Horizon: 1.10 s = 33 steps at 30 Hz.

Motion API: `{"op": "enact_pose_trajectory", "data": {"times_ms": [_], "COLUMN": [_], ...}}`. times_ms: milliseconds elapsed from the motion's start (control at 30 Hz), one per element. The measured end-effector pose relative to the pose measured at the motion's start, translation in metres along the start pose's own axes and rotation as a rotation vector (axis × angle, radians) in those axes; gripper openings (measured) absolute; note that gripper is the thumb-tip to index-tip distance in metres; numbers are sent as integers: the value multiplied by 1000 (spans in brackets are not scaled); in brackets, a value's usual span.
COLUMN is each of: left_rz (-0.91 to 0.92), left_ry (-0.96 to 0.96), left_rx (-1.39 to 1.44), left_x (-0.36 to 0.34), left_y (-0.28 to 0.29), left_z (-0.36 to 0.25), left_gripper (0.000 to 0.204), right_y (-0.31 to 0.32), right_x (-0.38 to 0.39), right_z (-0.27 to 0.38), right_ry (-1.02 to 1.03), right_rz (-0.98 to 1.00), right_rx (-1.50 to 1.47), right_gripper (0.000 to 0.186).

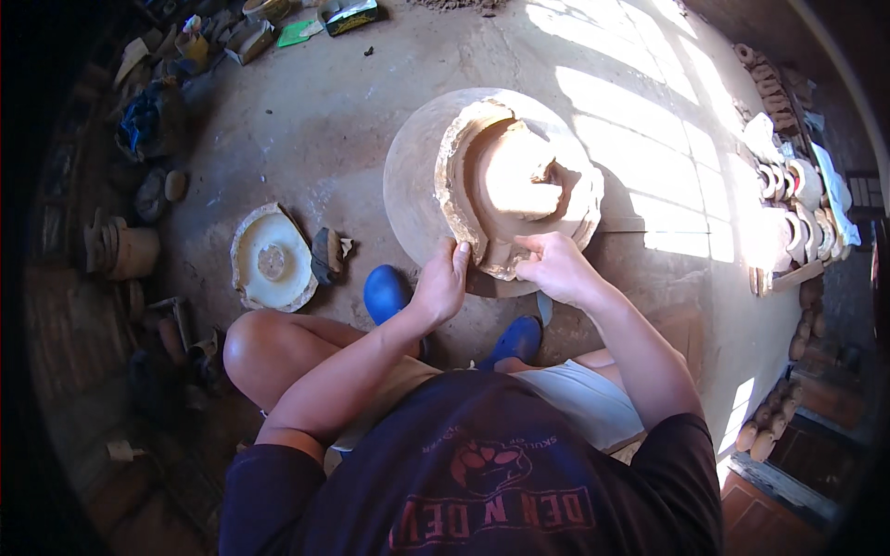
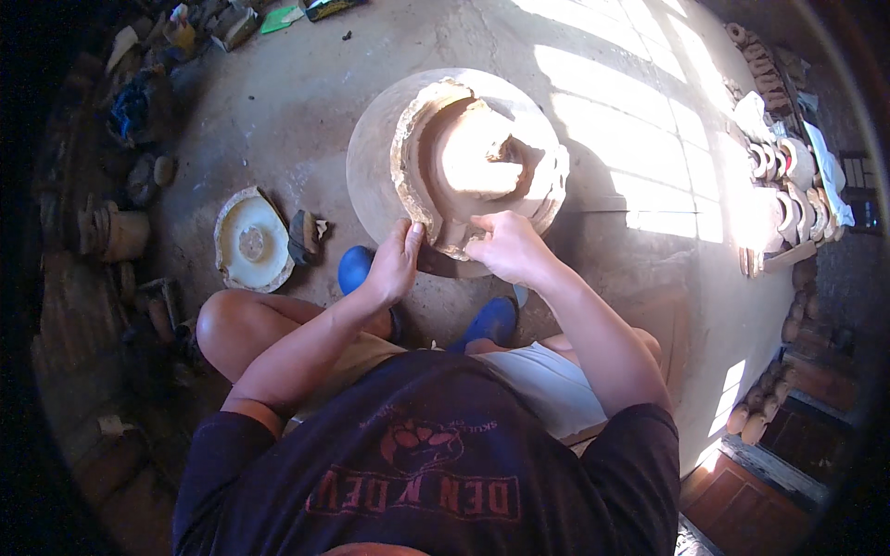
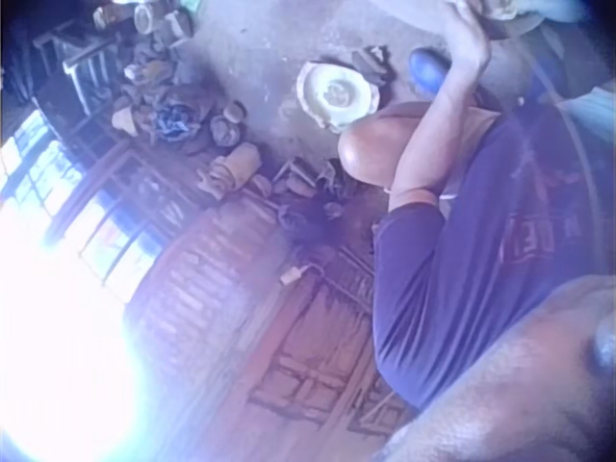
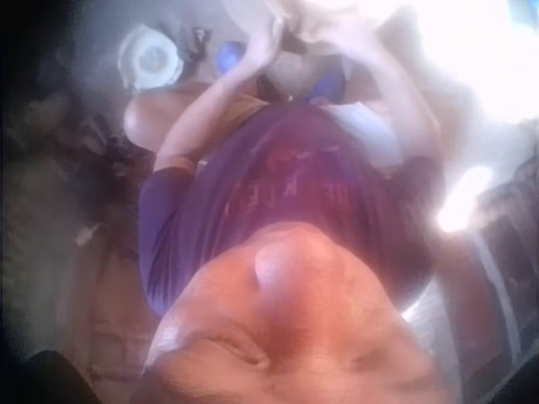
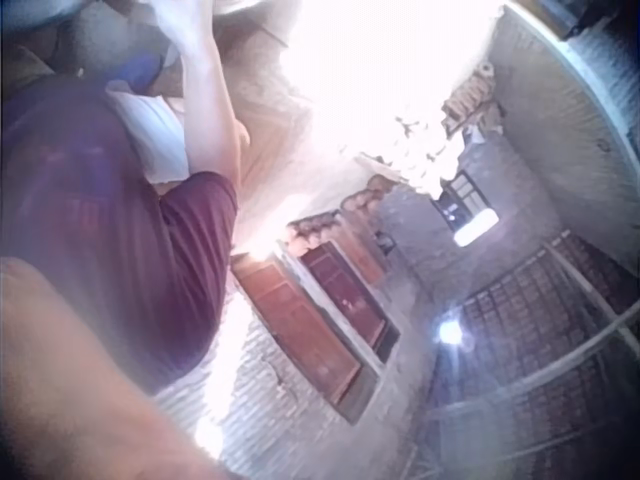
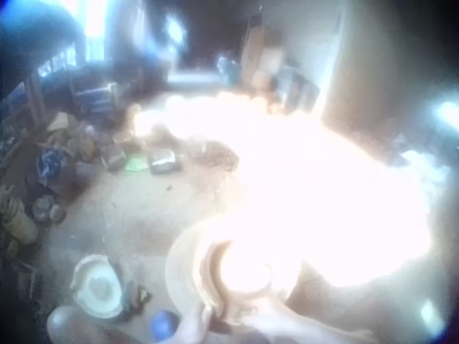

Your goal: The person shapes clay into a mold by pressing and smoothing pieces of clay along the inner surface by hand and with a scraper tool.

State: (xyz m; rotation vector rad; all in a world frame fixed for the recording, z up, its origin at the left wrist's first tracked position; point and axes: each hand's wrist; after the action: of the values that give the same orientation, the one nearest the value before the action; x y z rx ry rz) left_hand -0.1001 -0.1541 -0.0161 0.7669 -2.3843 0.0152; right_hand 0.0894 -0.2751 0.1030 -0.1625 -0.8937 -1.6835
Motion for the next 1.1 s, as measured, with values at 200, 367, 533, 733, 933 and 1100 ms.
{"op": "enact_pose_trajectory", "data": {"times_ms": [200, 367, 533, 733, 933, 1100], "left_rz": [3, 112, 142, 180, 145, 205], "left_ry": [-54, -19, -27, -32, 59, 67], "left_rx": [-55, -27, -46, 112, 380, 364], "left_x": [10, 5, 9, 2, -17, -16], "left_y": [-9, -13, -21, -36, -2, 2], "left_z": [-11, -5, -15, 2, -25, -39], "left_gripper": [41, 42, 43, 45, 44, 46], "right_y": [-12, -3, -10, -20, 6, -23], "right_x": [-6, 4, 6, -13, 24, 33], "right_z": [4, 16, 3, -2, 12, -11], "right_ry": [26, -31, -61, 22, 38, 138], "right_rz": [-17, -19, -47, -52, -194, -122], "right_rx": [9, 130, 7, -309, -42, 653], "right_gripper": [73, 74, 79, 72, 64, 72]}}
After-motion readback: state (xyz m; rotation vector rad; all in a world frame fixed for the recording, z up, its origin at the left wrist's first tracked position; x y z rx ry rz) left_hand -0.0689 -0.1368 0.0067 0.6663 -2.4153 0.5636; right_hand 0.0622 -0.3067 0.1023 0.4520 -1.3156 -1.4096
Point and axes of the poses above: each hand's wrist, its own x-axis away from the middle knuckle, its own y-axis out of the back of the hand, z = x × y, and after that the axes turned 9 degrees about y, right-handed
